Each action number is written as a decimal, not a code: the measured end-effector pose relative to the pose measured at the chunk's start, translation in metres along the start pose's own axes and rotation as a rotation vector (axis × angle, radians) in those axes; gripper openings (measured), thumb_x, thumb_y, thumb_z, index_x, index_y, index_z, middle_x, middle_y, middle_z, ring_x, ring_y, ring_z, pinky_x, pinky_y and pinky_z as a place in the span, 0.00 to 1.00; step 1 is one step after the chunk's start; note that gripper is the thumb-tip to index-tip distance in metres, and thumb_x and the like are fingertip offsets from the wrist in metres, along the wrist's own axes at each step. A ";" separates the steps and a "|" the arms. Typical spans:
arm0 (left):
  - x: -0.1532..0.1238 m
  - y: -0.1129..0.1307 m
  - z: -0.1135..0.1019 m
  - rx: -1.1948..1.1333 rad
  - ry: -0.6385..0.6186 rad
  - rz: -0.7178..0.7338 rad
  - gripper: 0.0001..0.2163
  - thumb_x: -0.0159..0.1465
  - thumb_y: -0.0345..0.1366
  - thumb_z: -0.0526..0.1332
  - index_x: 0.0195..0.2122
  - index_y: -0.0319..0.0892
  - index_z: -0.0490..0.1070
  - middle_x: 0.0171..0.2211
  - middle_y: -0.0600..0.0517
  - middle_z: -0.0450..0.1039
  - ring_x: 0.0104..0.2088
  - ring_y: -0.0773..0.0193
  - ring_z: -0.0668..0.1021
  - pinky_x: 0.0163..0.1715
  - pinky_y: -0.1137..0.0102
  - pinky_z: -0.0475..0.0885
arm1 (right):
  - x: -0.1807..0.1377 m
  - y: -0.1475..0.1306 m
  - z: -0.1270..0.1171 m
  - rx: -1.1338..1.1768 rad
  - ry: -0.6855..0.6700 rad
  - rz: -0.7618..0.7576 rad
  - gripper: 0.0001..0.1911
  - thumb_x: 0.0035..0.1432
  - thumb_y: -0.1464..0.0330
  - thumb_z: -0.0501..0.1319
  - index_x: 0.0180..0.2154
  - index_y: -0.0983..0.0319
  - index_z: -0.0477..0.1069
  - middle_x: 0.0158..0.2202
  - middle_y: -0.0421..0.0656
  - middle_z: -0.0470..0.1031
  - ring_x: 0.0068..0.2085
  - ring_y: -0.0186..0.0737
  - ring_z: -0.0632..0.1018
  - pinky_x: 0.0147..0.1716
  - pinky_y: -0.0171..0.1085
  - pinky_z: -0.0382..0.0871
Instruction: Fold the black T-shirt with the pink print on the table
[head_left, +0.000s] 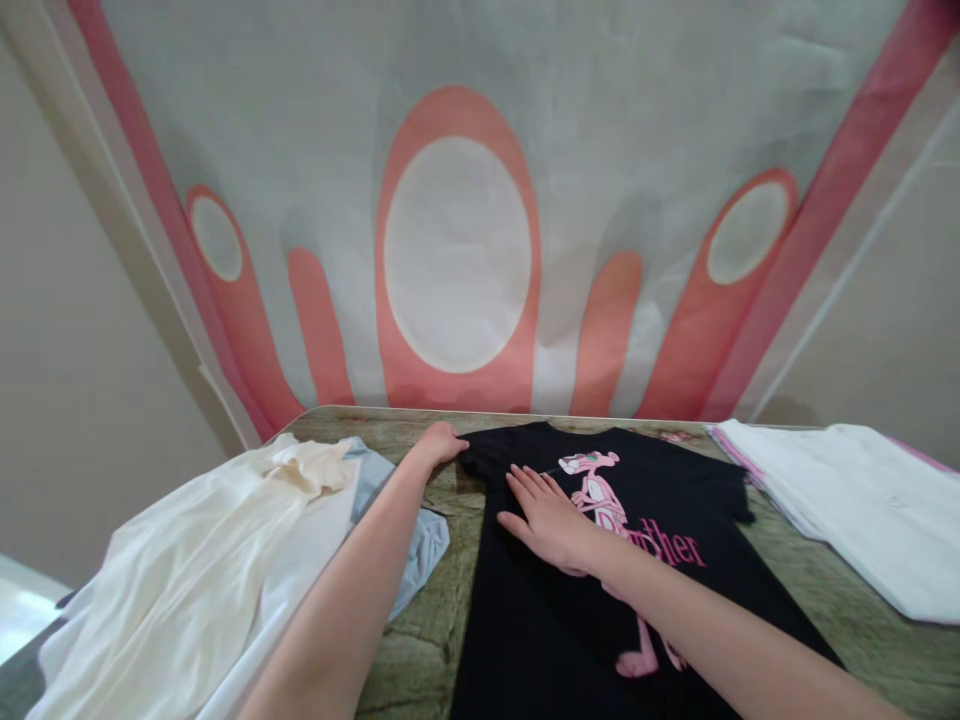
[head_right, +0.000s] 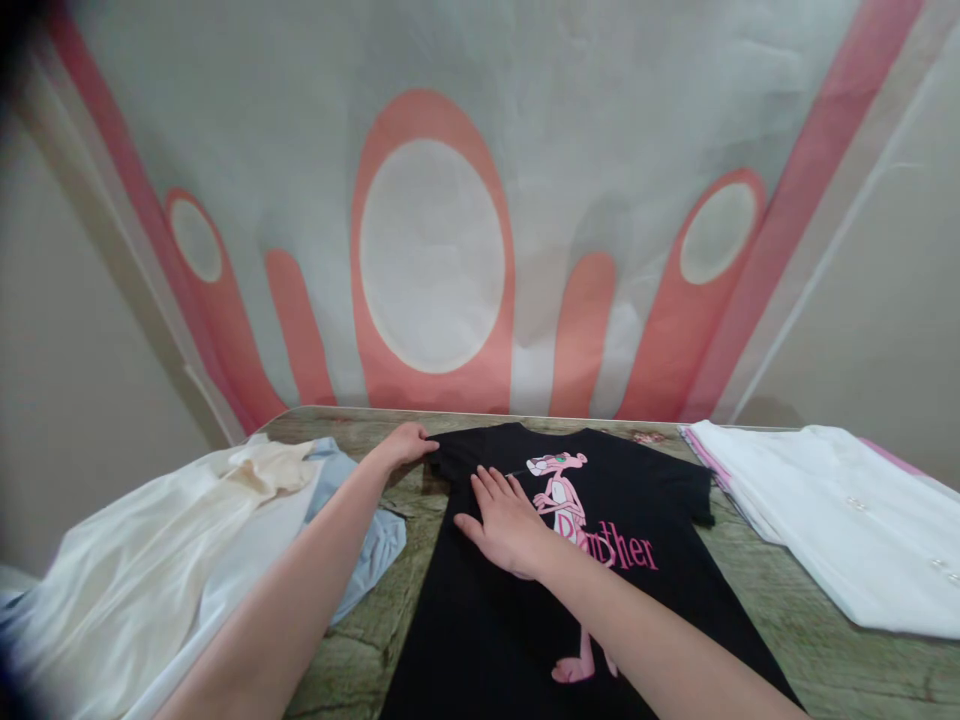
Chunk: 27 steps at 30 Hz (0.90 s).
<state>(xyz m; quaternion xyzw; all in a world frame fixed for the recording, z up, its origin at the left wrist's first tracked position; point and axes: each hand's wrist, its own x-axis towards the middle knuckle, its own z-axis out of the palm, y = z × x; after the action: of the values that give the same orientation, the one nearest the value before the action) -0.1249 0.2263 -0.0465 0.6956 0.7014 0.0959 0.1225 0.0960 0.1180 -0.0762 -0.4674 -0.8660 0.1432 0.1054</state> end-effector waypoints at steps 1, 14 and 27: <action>0.000 0.002 -0.001 0.001 0.016 0.013 0.09 0.54 0.38 0.59 0.27 0.37 0.72 0.25 0.49 0.73 0.29 0.61 0.75 0.28 0.73 0.64 | -0.001 0.005 -0.005 0.011 0.001 0.009 0.38 0.59 0.48 0.38 0.62 0.66 0.47 0.64 0.47 0.43 0.63 0.46 0.45 0.59 0.46 0.39; -0.064 0.109 0.057 0.210 0.027 0.563 0.29 0.64 0.52 0.41 0.60 0.36 0.53 0.62 0.43 0.48 0.62 0.55 0.51 0.58 0.58 0.43 | -0.051 0.123 -0.036 -0.126 0.079 0.302 0.37 0.58 0.47 0.37 0.62 0.62 0.46 0.64 0.45 0.44 0.63 0.46 0.47 0.59 0.49 0.39; -0.062 0.102 0.062 0.290 -0.096 0.527 0.35 0.62 0.58 0.35 0.63 0.38 0.44 0.64 0.44 0.37 0.63 0.54 0.47 0.58 0.56 0.44 | -0.082 0.234 -0.077 -0.012 0.324 0.368 0.20 0.59 0.65 0.47 0.46 0.64 0.71 0.48 0.47 0.73 0.49 0.44 0.71 0.51 0.42 0.61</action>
<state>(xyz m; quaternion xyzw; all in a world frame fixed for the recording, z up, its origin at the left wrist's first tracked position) -0.0082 0.1632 -0.0720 0.8675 0.4966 -0.0098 0.0257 0.3471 0.1824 -0.0887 -0.6349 -0.7388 0.0781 0.2120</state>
